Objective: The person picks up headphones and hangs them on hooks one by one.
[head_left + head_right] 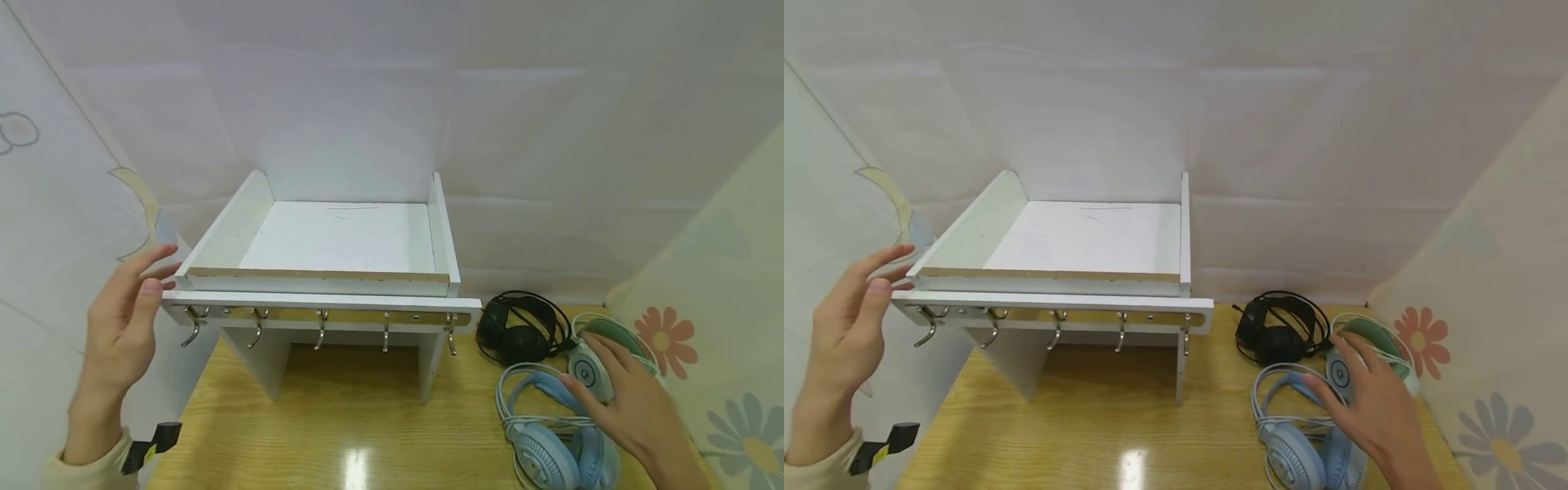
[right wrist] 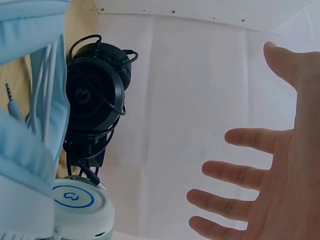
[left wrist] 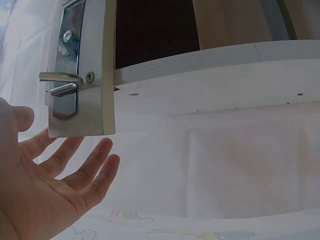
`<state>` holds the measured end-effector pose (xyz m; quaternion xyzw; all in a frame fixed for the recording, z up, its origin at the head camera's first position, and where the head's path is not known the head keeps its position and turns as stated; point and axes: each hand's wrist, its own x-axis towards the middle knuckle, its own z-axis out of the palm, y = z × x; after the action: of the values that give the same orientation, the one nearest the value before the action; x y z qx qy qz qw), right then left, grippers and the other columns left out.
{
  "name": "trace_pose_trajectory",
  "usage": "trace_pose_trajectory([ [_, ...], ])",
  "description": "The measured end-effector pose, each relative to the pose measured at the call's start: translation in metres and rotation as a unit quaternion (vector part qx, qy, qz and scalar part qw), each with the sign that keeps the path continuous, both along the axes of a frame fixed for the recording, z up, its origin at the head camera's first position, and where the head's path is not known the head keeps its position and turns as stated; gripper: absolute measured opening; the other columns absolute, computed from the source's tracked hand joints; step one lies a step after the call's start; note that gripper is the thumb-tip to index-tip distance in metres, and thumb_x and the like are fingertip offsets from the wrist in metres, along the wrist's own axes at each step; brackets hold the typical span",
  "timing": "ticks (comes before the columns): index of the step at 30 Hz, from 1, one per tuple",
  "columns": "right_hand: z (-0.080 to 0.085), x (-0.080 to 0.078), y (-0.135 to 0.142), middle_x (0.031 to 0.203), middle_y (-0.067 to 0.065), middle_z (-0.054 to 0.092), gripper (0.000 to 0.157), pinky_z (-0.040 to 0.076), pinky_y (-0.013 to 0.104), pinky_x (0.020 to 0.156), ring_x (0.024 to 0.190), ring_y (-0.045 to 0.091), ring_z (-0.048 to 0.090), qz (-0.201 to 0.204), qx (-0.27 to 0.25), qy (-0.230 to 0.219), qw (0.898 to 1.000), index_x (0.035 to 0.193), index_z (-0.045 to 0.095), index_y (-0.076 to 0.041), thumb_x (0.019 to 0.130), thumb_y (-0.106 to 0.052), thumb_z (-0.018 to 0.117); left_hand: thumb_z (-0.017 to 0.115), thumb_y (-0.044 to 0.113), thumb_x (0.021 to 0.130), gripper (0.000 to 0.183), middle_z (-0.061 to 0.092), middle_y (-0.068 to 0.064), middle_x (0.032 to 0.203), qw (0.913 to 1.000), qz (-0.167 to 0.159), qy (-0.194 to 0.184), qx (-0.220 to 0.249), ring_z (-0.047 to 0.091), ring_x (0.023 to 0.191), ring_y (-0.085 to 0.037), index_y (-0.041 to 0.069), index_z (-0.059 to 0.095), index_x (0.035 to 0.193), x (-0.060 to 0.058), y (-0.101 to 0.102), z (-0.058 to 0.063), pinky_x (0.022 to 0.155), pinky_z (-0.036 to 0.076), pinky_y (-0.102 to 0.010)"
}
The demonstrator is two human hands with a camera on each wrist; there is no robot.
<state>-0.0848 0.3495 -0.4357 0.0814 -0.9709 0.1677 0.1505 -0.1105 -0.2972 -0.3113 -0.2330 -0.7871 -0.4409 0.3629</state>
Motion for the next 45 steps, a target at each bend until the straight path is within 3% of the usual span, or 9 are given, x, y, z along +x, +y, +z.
trace_pose_trajectory([
  [7,-0.008,0.007,0.005,0.146,0.026,0.044,0.082,0.042,0.069,0.069,0.109,0.054,0.053,-0.028,-0.003,-0.061,0.998,0.156,0.036,-0.016,0.090,-0.053,0.068,0.043,-0.013,0.098,0.037,0.057,-0.023,0.134,0.9992,-0.036,-0.001,0.019,0.063,0.111,-0.013,-0.015,0.052,0.134,-0.003,0.002,0.000,0.089,0.048,-0.017],
  [14,-0.016,0.012,0.011,0.150,0.027,0.040,0.085,0.041,0.069,0.069,0.113,0.055,0.050,-0.040,-0.006,-0.093,0.995,0.159,0.029,-0.018,0.092,-0.057,0.065,0.046,-0.016,0.095,0.032,0.059,-0.023,0.132,0.9996,-0.026,0.002,0.009,0.059,0.117,-0.015,-0.018,0.059,0.123,0.001,0.010,0.005,0.089,0.047,-0.014],
  [21,-0.020,0.016,0.016,0.149,0.029,0.040,0.084,0.043,0.067,0.063,0.107,0.060,0.053,-0.045,-0.018,-0.102,0.994,0.159,0.028,-0.015,0.093,-0.054,0.064,0.048,-0.017,0.094,0.028,0.061,-0.023,0.128,0.9993,-0.030,0.005,0.022,0.059,0.108,-0.015,-0.020,0.061,0.118,0.001,0.010,0.007,0.081,0.049,-0.011],
  [28,-0.025,0.018,0.020,0.146,0.035,0.041,0.086,0.041,0.073,0.072,0.112,0.063,0.048,-0.050,-0.016,-0.126,0.991,0.158,0.027,-0.008,0.094,-0.055,0.061,0.048,-0.021,0.090,0.026,0.064,-0.020,0.123,0.9913,-0.095,0.010,0.090,0.061,0.110,-0.018,-0.025,0.060,0.113,-0.002,0.007,0.006,0.083,0.050,-0.014],
  [32,-0.030,0.019,0.023,0.144,0.037,0.040,0.090,0.041,0.074,0.074,0.112,0.063,0.047,-0.058,-0.009,-0.150,0.987,0.157,0.026,-0.002,0.095,-0.059,0.058,0.052,-0.021,0.090,0.023,0.067,-0.018,0.117,0.9939,-0.070,0.024,0.082,0.062,0.100,-0.016,-0.024,0.063,0.109,-0.003,0.009,0.007,0.078,0.050,-0.012],
  [36,-0.036,0.019,0.026,0.145,0.039,0.037,0.092,0.040,0.074,0.075,0.115,0.064,0.044,-0.065,-0.017,-0.184,0.981,0.156,0.024,0.001,0.096,-0.062,0.054,0.053,-0.021,0.088,0.022,0.069,-0.016,0.108,0.9925,-0.075,0.039,0.088,0.058,0.083,-0.012,-0.024,0.064,0.107,-0.007,0.014,0.007,0.069,0.047,-0.011],
  [39,-0.042,0.020,0.027,0.144,0.039,0.038,0.089,0.038,0.075,0.077,0.115,0.064,0.043,-0.062,-0.030,-0.189,0.980,0.154,0.028,0.003,0.097,-0.060,0.054,0.051,-0.022,0.088,0.022,0.068,-0.012,0.100,0.9891,-0.093,0.040,0.106,0.052,0.073,-0.011,-0.025,0.063,0.106,-0.008,0.017,0.007,0.061,0.041,-0.012],
  [45,-0.059,0.024,0.026,0.143,0.039,0.040,0.084,0.038,0.075,0.081,0.118,0.063,0.043,-0.053,-0.050,-0.179,0.981,0.153,0.030,0.004,0.098,-0.055,0.055,0.052,-0.020,0.089,0.022,0.066,-0.009,0.094,0.9930,-0.061,0.037,0.095,0.051,0.072,-0.010,-0.024,0.064,0.106,-0.009,0.015,0.003,0.060,0.041,-0.012],
])
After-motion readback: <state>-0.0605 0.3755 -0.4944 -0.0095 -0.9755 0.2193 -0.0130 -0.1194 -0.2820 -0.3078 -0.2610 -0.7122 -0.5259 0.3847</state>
